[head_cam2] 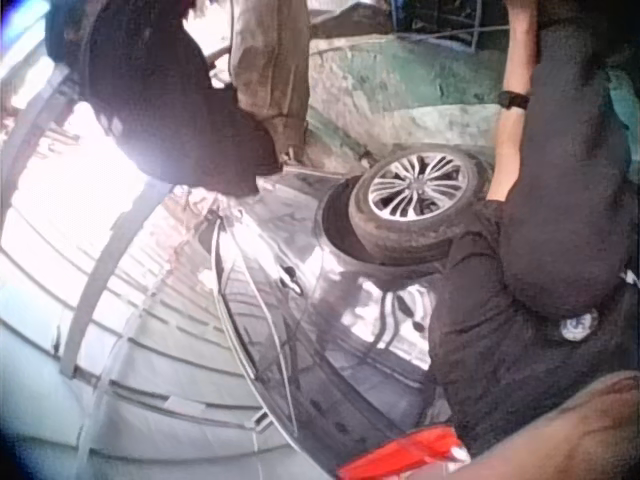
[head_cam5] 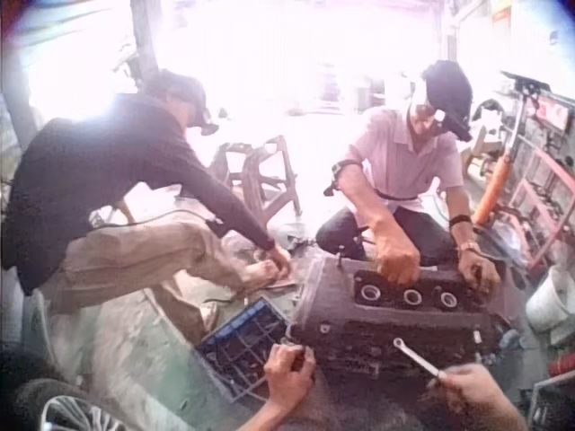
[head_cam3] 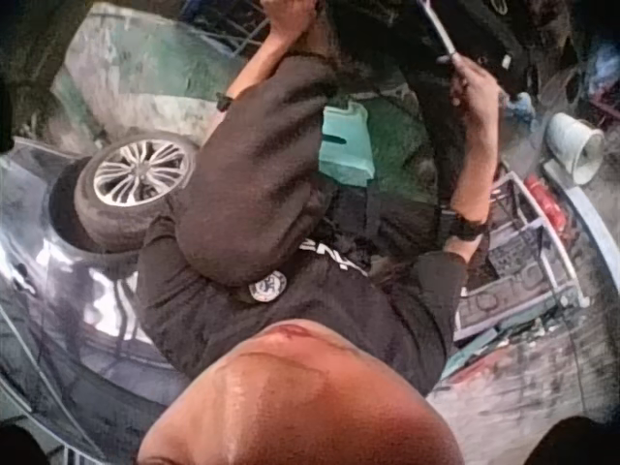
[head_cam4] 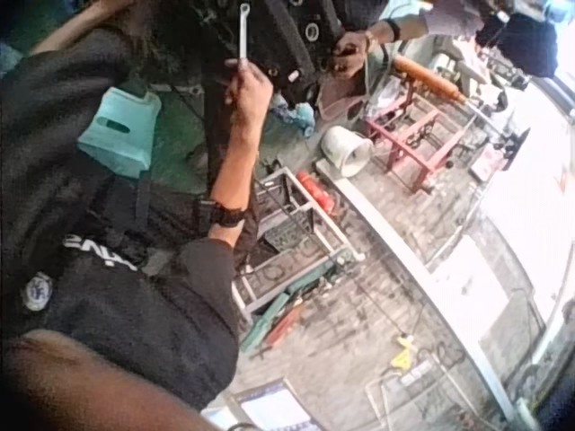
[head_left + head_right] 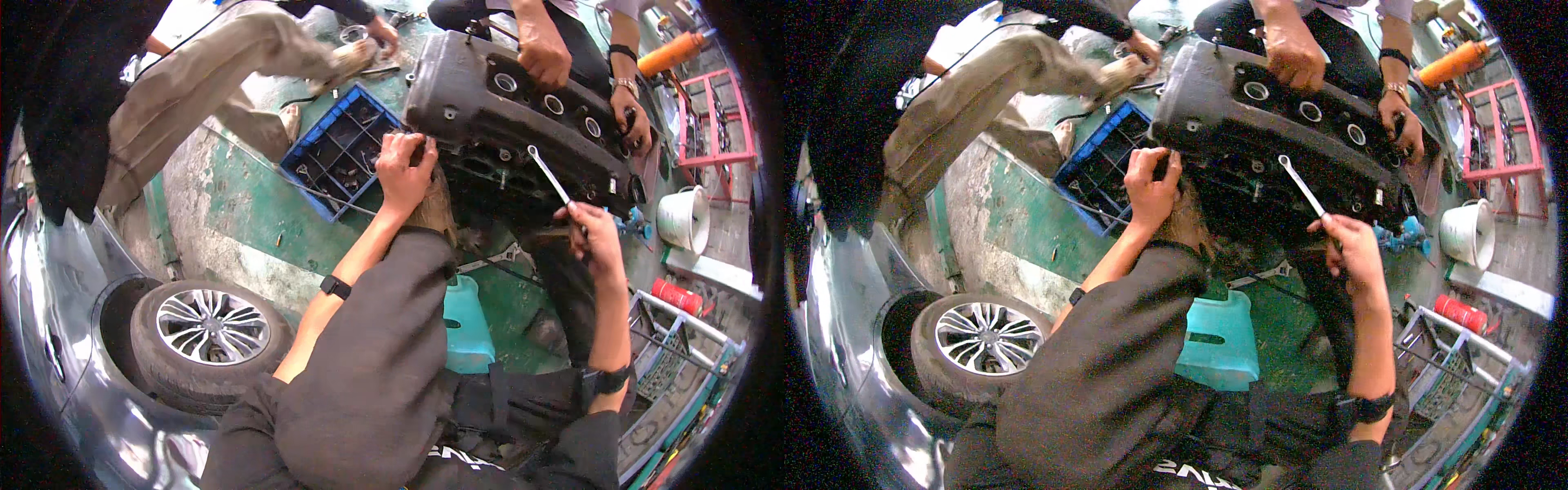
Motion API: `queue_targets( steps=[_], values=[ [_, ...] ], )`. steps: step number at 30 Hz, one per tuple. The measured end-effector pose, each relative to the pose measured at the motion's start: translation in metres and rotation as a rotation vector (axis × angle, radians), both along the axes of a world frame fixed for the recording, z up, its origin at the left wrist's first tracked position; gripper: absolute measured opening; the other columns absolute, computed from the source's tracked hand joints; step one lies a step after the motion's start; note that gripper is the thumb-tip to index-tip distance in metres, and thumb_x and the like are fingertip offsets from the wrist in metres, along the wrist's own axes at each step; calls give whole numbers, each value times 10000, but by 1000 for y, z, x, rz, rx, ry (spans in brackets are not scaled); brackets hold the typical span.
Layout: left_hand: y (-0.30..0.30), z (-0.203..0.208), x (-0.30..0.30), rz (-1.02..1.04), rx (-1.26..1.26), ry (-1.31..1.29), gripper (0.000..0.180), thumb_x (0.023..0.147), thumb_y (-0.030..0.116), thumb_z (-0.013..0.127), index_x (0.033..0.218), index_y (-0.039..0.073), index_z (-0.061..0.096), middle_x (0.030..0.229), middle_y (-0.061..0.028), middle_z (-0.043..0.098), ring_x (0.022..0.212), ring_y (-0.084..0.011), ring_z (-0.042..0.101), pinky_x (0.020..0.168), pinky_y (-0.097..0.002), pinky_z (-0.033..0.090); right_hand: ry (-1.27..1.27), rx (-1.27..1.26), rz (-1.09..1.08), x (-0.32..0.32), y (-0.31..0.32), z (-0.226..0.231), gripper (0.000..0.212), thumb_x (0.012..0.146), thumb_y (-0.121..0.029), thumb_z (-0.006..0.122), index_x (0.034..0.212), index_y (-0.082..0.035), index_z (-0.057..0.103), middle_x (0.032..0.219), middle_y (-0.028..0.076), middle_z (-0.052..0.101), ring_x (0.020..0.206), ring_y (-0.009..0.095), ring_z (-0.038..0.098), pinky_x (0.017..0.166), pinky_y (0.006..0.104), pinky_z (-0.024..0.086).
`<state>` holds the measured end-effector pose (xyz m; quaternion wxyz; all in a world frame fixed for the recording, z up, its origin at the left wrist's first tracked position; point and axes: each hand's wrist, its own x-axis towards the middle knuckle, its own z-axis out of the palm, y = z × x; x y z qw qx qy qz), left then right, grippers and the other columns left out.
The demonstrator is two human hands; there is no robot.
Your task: The person uses a wrench to tighten bolts on a car engine block while another person assists by holding the block steady. The camera wearer repeatedly positions the wrench and turns it to secure fasteners on the engine's surface.
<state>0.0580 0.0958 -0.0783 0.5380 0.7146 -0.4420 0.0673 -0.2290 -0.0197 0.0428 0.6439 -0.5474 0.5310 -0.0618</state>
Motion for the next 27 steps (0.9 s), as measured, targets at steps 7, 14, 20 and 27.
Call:
queue_targets(
  steps=[7,14,20,27],
  values=[
    [0,0,1,13,2,-10,149,748,103,711,811,36,594,748,-109,585,721,-310,550,624,-400,458,-452,458,-170,76,66,-29,252,973,-285,494,970,-43,564,749,109,635,614,214,615,544,334,487],
    [3,3,2,5,60,2,180,721,142,718,837,57,610,769,-97,583,755,-304,567,619,-416,466,-829,706,-433,180,48,-37,270,1005,-327,419,1078,-101,548,1164,98,643,885,226,661,721,352,530],
    [1,4,2,-5,-34,5,155,753,102,720,810,32,594,766,-121,595,718,-311,558,609,-389,464,-1041,760,-330,141,57,-5,250,987,-327,471,1072,-111,564,1124,70,650,794,190,624,661,327,474],
    [4,6,2,-12,-27,30,158,749,137,710,831,51,606,748,-95,563,734,-305,552,629,-409,465,-204,-20,-117,59,73,-24,254,978,-244,520,946,-12,618,638,3,548,561,79,488,534,227,389]
  ],
)
